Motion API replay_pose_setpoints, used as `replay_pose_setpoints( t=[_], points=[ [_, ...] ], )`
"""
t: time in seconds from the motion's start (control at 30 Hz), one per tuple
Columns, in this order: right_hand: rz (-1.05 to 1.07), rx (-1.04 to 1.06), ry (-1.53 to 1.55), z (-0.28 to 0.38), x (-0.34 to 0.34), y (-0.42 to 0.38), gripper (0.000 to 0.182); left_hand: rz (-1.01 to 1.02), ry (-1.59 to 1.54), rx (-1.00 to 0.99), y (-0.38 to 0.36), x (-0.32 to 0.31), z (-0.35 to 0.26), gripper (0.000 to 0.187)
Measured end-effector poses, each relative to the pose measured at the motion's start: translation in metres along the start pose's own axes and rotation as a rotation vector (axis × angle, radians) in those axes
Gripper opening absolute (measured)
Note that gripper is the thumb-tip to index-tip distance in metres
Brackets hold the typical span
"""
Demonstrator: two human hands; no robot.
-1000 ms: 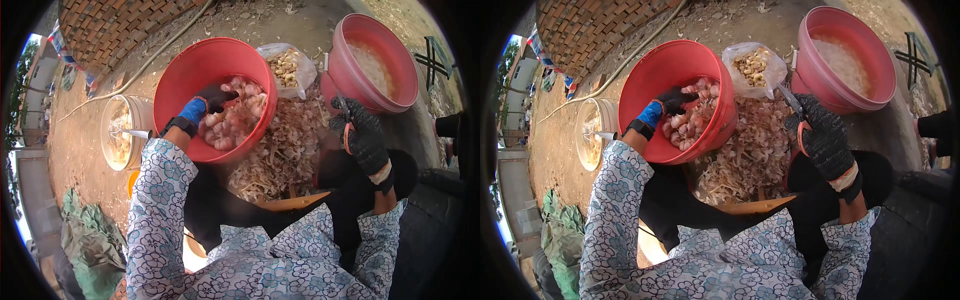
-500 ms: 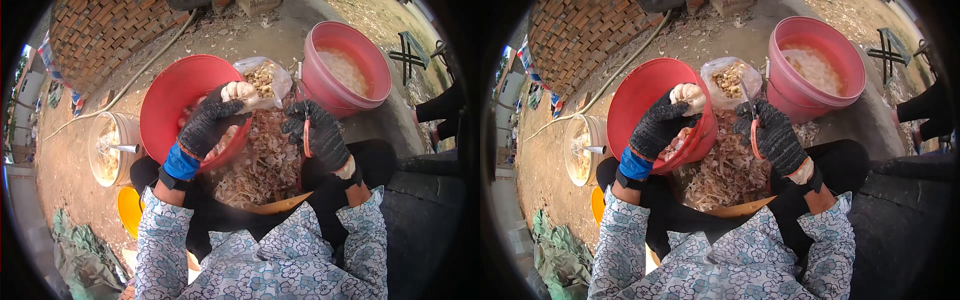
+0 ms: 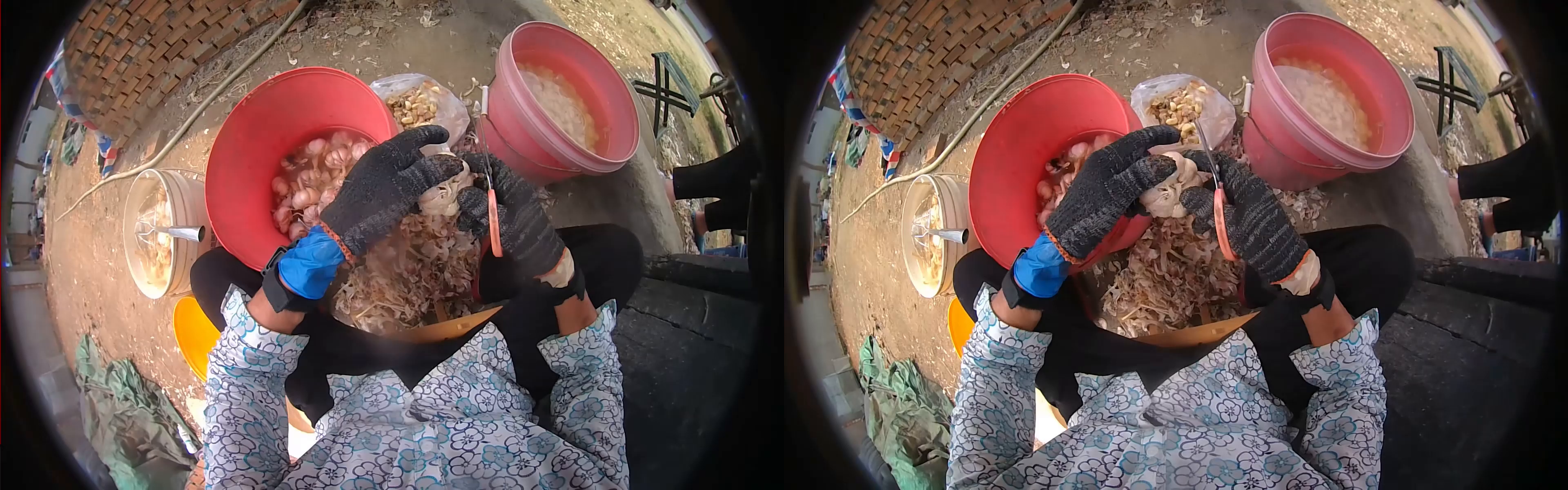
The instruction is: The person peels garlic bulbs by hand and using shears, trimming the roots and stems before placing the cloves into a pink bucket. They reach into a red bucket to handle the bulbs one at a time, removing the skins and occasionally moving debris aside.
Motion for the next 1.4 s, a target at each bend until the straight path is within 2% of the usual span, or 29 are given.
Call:
replay_pose_setpoints(
  t=[0.03, 0.1, 0.13, 0.2, 0.23, 0.3, 0.33, 0.37, 0.43, 0.47, 0.5, 0.57, 0.6, 0.63, 0.7, 0.73, 0.8, 0.87, 0.93, 1.0, 1.07, 1.1, 1.13, 1.2, 1.23, 1.3, 1.33, 1.37, 1.4],
  points=[
    [0.000, -0.001, 0.000, -0.001, 0.000, 0.001, 0.031, 0.000, 0.000, 0.001, 0.000, 0.001, -0.004, 0.030],
    [0.002, 0.157, 0.068, 0.006, 0.004, 0.001, 0.028, -0.212, -0.416, 0.208, -0.003, 0.007, 0.008, 0.035],
    [0.002, 0.158, 0.068, -0.006, 0.007, 0.004, 0.028, -0.212, -0.416, 0.206, -0.003, 0.003, 0.010, 0.035],
    [-0.085, 0.192, 0.193, -0.028, 0.020, 0.010, 0.028, -0.332, -0.175, -0.068, 0.000, 0.004, -0.001, 0.031],
    [-0.085, 0.192, 0.193, -0.029, 0.020, 0.006, 0.028, -0.332, -0.175, -0.068, -0.001, -0.001, 0.003, 0.031],
    [-0.039, 0.136, -0.001, -0.021, 0.000, -0.004, 0.034, -0.364, -0.219, -0.108, -0.006, -0.008, 0.005, 0.031],
    [0.108, 0.003, 0.471, -0.031, -0.014, -0.002, 0.033, -0.427, -0.332, -0.055, -0.009, -0.013, 0.008, 0.031],
    [0.111, 0.004, 0.474, -0.035, -0.015, -0.002, 0.033, -0.427, -0.328, -0.053, -0.009, -0.011, 0.012, 0.031],
    [-0.112, 0.364, -0.479, -0.023, -0.019, -0.010, 0.030, -0.510, -1.104, 0.159, -0.006, -0.015, 0.045, 0.041],
    [-0.041, 0.224, -0.263, -0.014, -0.020, -0.012, 0.029, -0.572, -1.119, 0.322, -0.005, -0.010, 0.044, 0.046],
    [-0.037, 0.226, -0.260, -0.004, -0.016, -0.015, 0.029, -0.577, -1.115, 0.322, -0.005, -0.005, 0.047, 0.046],
    [-0.136, 0.406, -0.772, 0.013, -0.010, -0.023, 0.036, -0.556, -1.118, 0.228, -0.002, 0.004, 0.042, 0.043],
    [-0.131, 0.336, -0.797, 0.008, -0.006, -0.018, 0.037, -0.644, -0.950, 0.257, -0.005, 0.011, 0.042, 0.044],
    [-0.129, 0.336, -0.796, 0.009, -0.006, -0.017, 0.037, -0.646, -0.948, 0.259, -0.006, 0.012, 0.036, 0.044],
    [0.020, 0.197, -0.971, -0.002, -0.012, -0.012, 0.037, -0.574, -0.603, 0.235, -0.008, 0.018, 0.024, 0.038],
    [0.008, 0.262, -0.968, -0.005, -0.016, -0.013, 0.039, -0.574, -0.605, 0.238, -0.009, 0.015, 0.028, 0.038],
    [-0.022, 0.294, -0.987, -0.008, -0.020, -0.014, 0.039, -0.488, -0.030, -0.131, -0.005, 0.018, 0.006, 0.034],
    [-0.070, 0.396, -1.023, -0.006, -0.023, -0.016, 0.037, -0.477, -0.027, -0.100, -0.008, 0.019, 0.009, 0.031],
    [-0.018, 0.331, -1.042, -0.004, -0.024, -0.018, 0.036, -0.470, -0.021, -0.069, -0.011, 0.020, 0.011, 0.027],
    [0.042, 0.268, -1.058, -0.012, -0.027, -0.016, 0.034, -0.528, -0.235, 0.047, -0.017, 0.020, 0.024, 0.027],
    [0.000, 0.419, -0.948, -0.015, -0.026, -0.018, 0.030, -0.528, -0.311, 0.108, -0.017, 0.021, 0.024, 0.029],
    [0.005, 0.418, -0.949, -0.015, -0.027, -0.018, 0.030, -0.520, -0.384, 0.161, -0.017, 0.020, 0.027, 0.031],
    [-0.016, 0.405, -0.996, -0.012, -0.027, -0.018, 0.029, -0.524, -0.387, 0.163, -0.017, 0.023, 0.034, 0.031],
    [-0.030, 0.391, -1.050, -0.010, -0.030, -0.014, 0.028, -0.421, -0.634, 0.188, -0.012, 0.020, 0.051, 0.036],
    [-0.093, 0.441, -1.069, -0.004, -0.030, -0.009, 0.029, -0.427, -0.640, 0.185, -0.011, 0.022, 0.056, 0.036],
    [-0.154, 0.497, -1.104, 0.004, -0.026, -0.005, 0.029, -0.197, -1.525, 0.383, -0.003, -0.010, 0.050, 0.034],
    [-0.191, 0.495, -1.180, 0.006, -0.022, -0.004, 0.031, -0.164, -1.899, 0.422, -0.002, -0.015, 0.042, 0.037],
    [-0.228, 0.493, -1.254, 0.009, -0.018, -0.003, 0.032, -0.163, -1.907, 0.404, -0.001, -0.012, 0.047, 0.037],
    [-0.234, 0.331, -1.300, 0.002, -0.009, 0.001, 0.027, -0.126, -1.813, 0.340, -0.001, -0.007, 0.053, 0.036]
  ],
)
Point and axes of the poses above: each hand's wrist, its own y-axis towards the middle knuckle, its own x-axis out of the back of the hand, z = x × y, the point moved 7 cm from there along y, towards the middle knuckle, and after that the axes turned 11 degrees about -x, right-handed, at the moved point
